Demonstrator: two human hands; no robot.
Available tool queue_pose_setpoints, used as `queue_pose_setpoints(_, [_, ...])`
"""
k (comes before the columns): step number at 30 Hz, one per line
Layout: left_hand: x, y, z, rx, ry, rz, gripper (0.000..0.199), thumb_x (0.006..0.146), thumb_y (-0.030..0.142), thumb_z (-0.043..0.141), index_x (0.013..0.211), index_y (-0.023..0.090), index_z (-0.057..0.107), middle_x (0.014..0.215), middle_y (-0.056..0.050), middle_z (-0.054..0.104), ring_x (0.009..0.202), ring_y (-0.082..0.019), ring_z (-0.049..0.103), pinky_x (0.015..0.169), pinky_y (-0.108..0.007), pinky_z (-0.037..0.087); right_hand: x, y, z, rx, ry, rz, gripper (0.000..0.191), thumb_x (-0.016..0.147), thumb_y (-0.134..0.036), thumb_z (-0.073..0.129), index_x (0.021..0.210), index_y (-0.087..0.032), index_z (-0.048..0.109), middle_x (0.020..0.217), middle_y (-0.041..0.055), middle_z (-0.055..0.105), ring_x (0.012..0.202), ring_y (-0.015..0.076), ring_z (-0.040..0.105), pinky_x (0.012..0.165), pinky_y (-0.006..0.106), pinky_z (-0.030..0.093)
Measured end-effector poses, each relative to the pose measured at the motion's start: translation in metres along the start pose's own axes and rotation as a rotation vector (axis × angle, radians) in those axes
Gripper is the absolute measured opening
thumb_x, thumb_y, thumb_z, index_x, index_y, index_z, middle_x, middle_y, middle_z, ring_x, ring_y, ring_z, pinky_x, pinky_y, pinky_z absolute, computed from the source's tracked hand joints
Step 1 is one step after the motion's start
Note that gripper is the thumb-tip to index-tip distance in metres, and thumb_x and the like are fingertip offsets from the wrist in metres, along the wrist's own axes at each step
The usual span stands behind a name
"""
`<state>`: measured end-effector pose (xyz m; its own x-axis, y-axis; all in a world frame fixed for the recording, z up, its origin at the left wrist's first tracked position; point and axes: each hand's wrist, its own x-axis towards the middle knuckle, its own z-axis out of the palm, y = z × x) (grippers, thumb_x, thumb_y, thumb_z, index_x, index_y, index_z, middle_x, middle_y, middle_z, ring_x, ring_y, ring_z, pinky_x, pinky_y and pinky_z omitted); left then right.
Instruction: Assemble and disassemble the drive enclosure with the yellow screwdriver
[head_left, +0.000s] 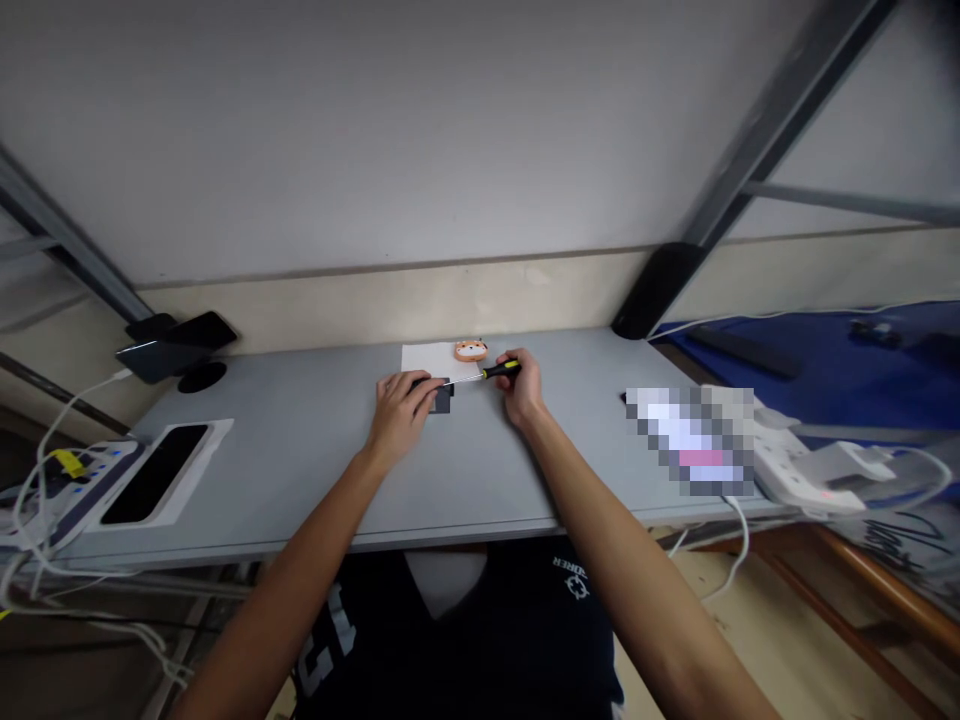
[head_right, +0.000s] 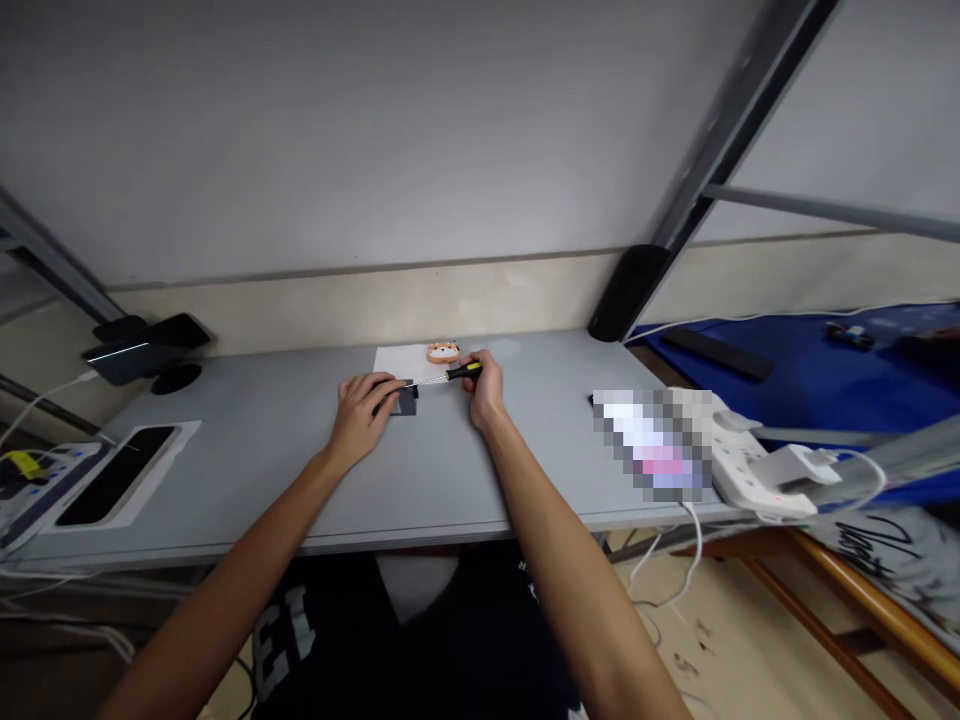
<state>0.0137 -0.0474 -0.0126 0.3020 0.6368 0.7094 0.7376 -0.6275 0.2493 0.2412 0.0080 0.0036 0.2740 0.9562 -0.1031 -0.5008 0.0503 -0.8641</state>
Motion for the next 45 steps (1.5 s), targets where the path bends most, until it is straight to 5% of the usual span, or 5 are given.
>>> queue_pose_setpoints(45, [0.0007, -0.0006, -0.0024, 0.037, -0.046, 0.022, 0.025, 0.104, 0.021, 0.055, 0.121, 0.030, 0.070, 0.126, -0.006, 0.067, 0.117, -0.023, 0.062, 0.104, -0.045, 0.038, 0.0094, 0.0037, -0.0045, 0.024, 0.047, -0.013, 0.013, 0.072, -0.029, 0.059, 0.064, -0.020, 0.055, 0.060, -0.0034, 0.054, 0.039, 0.0052, 0.030, 0.038, 0.026, 0.022])
